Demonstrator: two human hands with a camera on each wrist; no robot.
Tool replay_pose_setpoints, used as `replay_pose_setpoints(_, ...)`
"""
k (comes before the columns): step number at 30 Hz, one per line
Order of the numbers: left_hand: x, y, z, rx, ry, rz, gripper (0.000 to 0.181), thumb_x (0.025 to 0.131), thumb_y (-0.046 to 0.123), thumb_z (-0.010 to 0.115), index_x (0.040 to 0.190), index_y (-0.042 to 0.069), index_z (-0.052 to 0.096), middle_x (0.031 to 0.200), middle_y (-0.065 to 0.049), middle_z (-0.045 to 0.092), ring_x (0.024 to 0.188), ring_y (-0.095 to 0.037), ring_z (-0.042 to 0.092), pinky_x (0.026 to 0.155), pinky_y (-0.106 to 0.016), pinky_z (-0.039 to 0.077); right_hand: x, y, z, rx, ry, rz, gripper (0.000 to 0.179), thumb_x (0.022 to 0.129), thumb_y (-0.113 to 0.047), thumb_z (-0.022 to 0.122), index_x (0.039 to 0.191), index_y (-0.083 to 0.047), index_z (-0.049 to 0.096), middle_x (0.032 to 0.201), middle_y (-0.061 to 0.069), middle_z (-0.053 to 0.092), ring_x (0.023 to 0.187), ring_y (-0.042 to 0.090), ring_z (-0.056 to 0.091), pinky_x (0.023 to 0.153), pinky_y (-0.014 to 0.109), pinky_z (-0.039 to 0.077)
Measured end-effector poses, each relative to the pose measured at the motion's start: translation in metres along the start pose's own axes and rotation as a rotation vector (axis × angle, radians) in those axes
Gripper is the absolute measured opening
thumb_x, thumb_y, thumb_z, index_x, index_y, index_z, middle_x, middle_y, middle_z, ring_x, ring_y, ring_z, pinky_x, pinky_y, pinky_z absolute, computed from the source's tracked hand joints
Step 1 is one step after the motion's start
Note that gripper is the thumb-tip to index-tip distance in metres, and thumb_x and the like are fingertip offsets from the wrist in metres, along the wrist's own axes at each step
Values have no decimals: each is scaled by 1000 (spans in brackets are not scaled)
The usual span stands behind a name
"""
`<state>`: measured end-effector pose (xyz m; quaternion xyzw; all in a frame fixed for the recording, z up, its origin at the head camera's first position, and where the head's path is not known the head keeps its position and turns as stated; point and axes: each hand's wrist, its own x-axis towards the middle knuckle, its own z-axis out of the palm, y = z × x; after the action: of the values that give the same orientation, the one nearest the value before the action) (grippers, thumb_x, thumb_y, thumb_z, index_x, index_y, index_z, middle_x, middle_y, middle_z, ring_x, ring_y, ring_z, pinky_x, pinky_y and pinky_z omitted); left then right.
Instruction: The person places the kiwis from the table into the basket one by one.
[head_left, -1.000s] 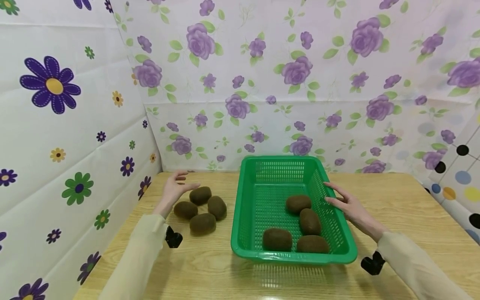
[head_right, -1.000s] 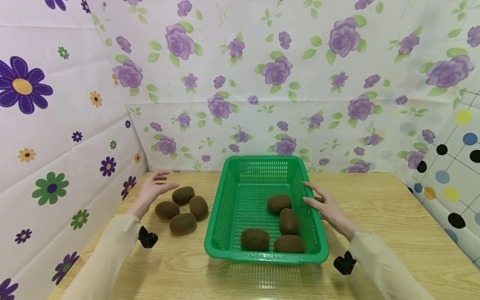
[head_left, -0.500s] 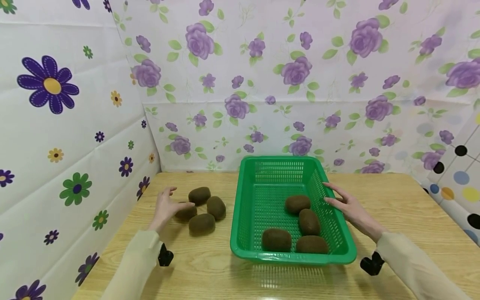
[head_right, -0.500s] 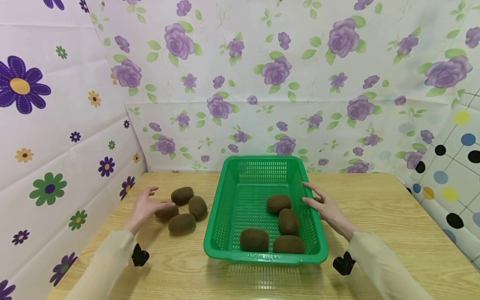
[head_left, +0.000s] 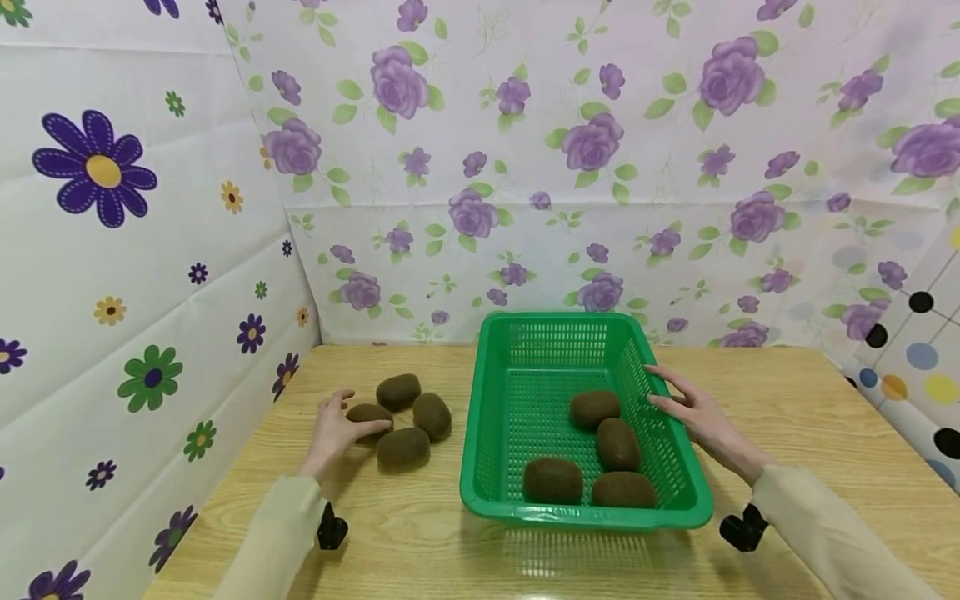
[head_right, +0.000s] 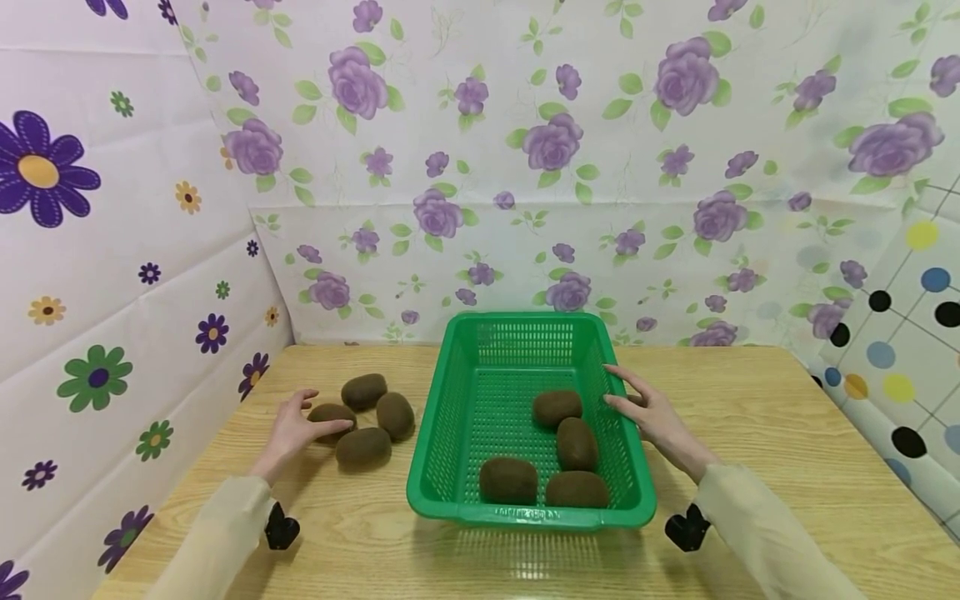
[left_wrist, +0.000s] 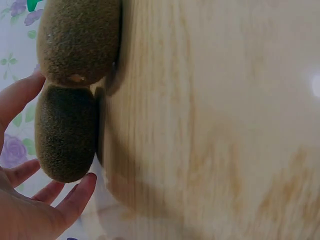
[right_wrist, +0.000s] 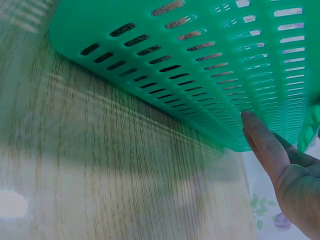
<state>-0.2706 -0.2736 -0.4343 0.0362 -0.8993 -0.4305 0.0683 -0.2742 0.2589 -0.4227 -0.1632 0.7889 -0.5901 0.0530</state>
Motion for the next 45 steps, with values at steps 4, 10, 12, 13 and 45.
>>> replay_pose_setpoints(4, -1, 0, 1, 2, 0, -5, 86, 71, 32, 78, 133, -6, 32, 130, -30, 25, 115, -40, 29, 90, -52, 31, 0, 0, 0, -25, 9, 0, 60, 94, -28, 51, 145, -15, 23, 148, 13, 5, 95, 37, 48, 45, 35, 32)
replay_pose_setpoints(10, -1, 0, 4, -20, -10, -20, 84, 71, 26, 79, 132, -8, 33, 129, -31, 29, 115, -42, 31, 91, -52, 30, 0, -1, 0, 36, -6, 11, 60, 94, -25, 51, 145, -15, 22, 145, 19, 10, 38, 12, 21, 36, 41, 17)
replay_pose_setpoints(12, -1, 0, 5, -21, -8, -23, 82, 71, 24, 79, 131, -9, 33, 128, -32, 30, 114, -43, 32, 91, -52, 31, 0, -1, 0, 40, -8, 10, 60, 94, -25, 51, 145, -15, 22, 144, 21, 11, 37, 11, 21, 36, 41, 17)
replay_pose_setpoints(13, -1, 0, 6, -23, -5, -26, 82, 70, 23, 79, 130, -9, 34, 127, -32, 30, 113, -43, 33, 91, -52, 31, 0, -1, 0, 39, -7, 10, 59, 94, -25, 51, 145, -15, 22, 144, 21, 12, 37, 11, 21, 36, 41, 17)
replay_pose_setpoints(45, 5, 21, -27, -32, 19, -27, 77, 74, 23, 74, 129, -9, 31, 127, -30, 33, 113, -43, 35, 92, -51, 31, 0, 1, -1, 25, -2, 18, 59, 94, -27, 51, 145, -16, 22, 147, 14, 8, 57, 15, 41, 42, 47, 19)
